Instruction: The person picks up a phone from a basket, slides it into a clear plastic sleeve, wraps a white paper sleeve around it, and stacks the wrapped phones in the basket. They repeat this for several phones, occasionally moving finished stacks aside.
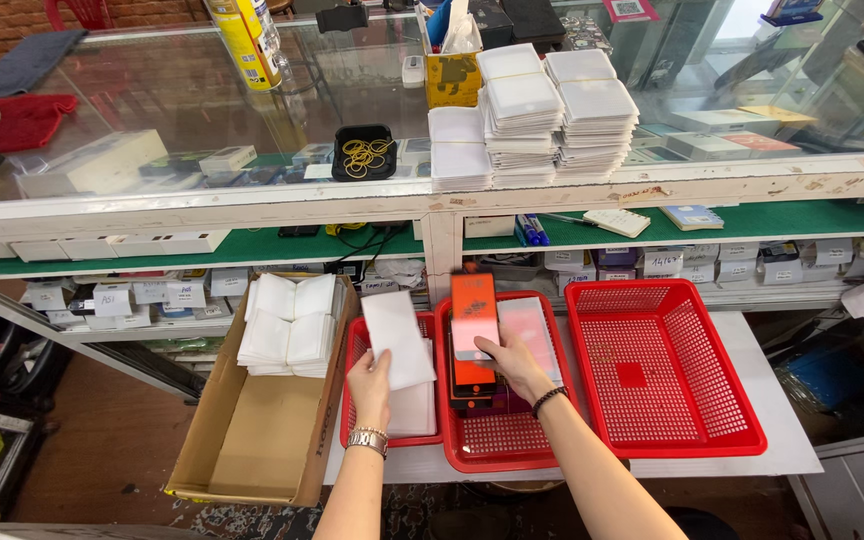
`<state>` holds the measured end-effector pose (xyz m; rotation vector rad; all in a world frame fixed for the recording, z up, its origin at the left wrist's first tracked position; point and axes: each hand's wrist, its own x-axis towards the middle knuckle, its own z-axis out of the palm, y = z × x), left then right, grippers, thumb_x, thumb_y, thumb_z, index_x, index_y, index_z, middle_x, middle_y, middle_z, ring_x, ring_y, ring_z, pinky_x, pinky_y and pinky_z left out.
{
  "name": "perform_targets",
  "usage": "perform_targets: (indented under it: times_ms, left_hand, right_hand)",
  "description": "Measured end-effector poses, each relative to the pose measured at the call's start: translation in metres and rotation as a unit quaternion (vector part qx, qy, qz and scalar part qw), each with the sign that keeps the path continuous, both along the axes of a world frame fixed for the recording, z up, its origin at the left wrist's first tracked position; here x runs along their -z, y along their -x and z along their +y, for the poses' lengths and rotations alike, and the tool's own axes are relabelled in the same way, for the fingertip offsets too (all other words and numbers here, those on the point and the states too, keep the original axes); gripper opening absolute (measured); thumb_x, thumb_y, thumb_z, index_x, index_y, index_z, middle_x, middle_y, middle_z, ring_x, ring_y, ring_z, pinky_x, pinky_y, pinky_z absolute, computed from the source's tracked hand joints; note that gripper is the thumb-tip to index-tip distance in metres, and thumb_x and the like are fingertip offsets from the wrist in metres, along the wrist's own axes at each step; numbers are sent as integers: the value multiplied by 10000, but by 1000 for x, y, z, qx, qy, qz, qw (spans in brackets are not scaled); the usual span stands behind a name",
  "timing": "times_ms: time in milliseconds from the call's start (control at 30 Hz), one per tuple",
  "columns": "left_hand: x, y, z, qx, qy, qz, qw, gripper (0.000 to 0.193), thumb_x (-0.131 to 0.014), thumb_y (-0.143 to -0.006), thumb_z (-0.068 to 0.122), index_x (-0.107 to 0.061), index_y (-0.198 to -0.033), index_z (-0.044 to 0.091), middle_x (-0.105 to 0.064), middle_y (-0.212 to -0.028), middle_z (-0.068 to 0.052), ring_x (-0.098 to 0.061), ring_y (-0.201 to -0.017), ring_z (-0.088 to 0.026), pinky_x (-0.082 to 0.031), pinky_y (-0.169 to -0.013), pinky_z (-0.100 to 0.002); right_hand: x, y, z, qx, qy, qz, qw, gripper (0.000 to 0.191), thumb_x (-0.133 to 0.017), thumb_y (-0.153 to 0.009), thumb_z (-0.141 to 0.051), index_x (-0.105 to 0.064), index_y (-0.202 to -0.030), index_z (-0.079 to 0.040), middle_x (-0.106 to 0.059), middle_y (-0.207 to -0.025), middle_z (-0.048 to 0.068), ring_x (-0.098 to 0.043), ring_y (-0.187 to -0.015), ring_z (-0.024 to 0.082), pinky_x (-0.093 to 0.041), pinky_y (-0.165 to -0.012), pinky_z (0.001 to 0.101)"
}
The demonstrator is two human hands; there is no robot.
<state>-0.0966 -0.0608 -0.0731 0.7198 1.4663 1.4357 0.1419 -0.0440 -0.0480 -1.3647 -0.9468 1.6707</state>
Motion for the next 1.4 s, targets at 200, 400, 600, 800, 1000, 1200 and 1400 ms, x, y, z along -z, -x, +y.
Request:
perform_targets:
  times_ms: [200,400,600,800,1000,1200,1400]
  left_hand:
    - [-2,-24,12,148,9,-186,971,362,-700,-924,201,-677,-1225,1,-766,-1141,-60,-720,-989,-127,-548,-886,-284]
    - [-24,-17,24,136,-34,-58,988,320,-723,-934,237,-758,-1096,-37,-788,-963,-68,-707,-779,-89,-547,-690,-255]
    - [-38,-37,11,240,-55,-4,969,214,-760,-888,174,-790,-1023,10,-796,-836,-41,-692,-664,-66,-543,-587,-237]
    - [-42,-41,5,264,-66,38,961,231,-762,-900,183,-784,-1013,-17,-791,-823,-48,-668,-660,-40,-519,-577,-220]
    - [-42,-37,7,249,-56,-30,966,256,-741,-912,228,-797,-1040,12,-785,-864,-29,-669,-689,-41,-528,-597,-220]
    - [-36,-34,14,302,-31,-80,950,287,-732,-931,255,-784,-1049,-1,-782,-871,-43,-698,-699,-74,-554,-625,-239]
    - [-37,-42,14,326,2,-111,939,305,-713,-939,273,-769,-1054,-4,-786,-892,-79,-727,-721,-116,-591,-630,-271]
  right_hand:
    - [-15,9,-8,-91,-66,-9,994,430,-639,-968,-135,-514,-1368,-38,-669,-1206,91,-653,-1008,145,-587,-835,289]
    - [-15,-7,5,-17,-135,11,991,418,-552,-1000,-141,-489,-1401,-41,-650,-1324,66,-626,-1149,132,-517,-978,279]
    - [-45,-13,35,91,-262,125,953,438,-646,-953,-67,-505,-1365,-17,-667,-1290,98,-631,-1196,172,-482,-1070,330]
    - [-49,-8,31,54,-242,101,964,371,-684,-948,-89,-592,-1302,-23,-715,-1224,79,-654,-1150,150,-494,-1038,311]
    - [-47,-15,28,10,-213,38,976,383,-699,-929,-93,-608,-1294,-17,-745,-1185,93,-683,-1106,151,-514,-1018,310]
    - [-76,-25,34,-120,-170,-141,968,415,-719,-920,-102,-622,-1315,-24,-726,-1221,56,-672,-1086,126,-521,-991,310]
    - [-94,-25,45,45,-261,-86,960,489,-623,-985,-118,-512,-1461,-97,-661,-1111,176,-625,-937,205,-571,-848,387]
